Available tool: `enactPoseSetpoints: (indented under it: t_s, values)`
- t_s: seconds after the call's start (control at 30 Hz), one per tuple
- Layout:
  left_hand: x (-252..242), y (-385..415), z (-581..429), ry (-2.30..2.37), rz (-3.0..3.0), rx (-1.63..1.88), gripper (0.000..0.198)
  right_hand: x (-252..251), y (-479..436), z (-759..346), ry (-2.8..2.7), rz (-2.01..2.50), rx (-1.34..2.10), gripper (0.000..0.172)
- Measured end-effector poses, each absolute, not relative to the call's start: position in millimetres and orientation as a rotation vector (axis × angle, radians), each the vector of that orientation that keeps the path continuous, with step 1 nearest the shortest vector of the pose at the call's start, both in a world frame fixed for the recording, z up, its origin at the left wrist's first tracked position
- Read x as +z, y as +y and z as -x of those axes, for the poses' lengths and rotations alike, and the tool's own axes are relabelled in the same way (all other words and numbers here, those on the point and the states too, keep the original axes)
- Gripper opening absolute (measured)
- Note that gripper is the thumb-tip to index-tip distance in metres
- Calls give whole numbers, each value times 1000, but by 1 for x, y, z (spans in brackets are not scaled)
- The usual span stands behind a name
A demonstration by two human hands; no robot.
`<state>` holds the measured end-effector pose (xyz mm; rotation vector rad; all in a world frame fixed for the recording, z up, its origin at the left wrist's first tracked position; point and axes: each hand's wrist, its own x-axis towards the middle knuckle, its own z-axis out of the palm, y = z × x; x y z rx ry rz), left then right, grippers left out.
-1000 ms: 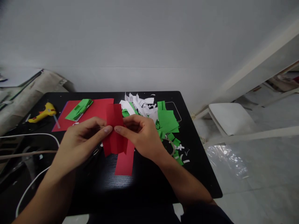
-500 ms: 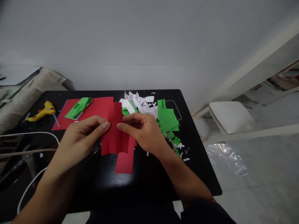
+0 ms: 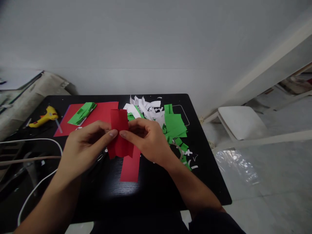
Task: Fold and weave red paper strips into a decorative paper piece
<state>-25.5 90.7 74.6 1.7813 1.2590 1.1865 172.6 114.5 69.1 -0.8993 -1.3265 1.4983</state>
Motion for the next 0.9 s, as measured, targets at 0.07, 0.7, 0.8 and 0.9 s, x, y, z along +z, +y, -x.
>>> enactPoseSetpoints:
  t_s: [0.07, 0.7, 0.8, 0.9]
  values:
    - [74, 90, 28, 1255, -1855, 1212, 6, 70, 112, -172, -1358, 885, 1440, 17]
    - [69, 98, 40, 1296, -2624, 1501, 32, 70, 108, -167, -1108, 809, 1634, 51]
    - [67, 98, 34, 1346, -2154, 1634, 27, 72, 107, -167, -1135, 844, 1552, 49]
    - [67, 95, 29, 1238, -1701, 1493, 16, 74, 106, -166, -1121, 864, 1512, 53]
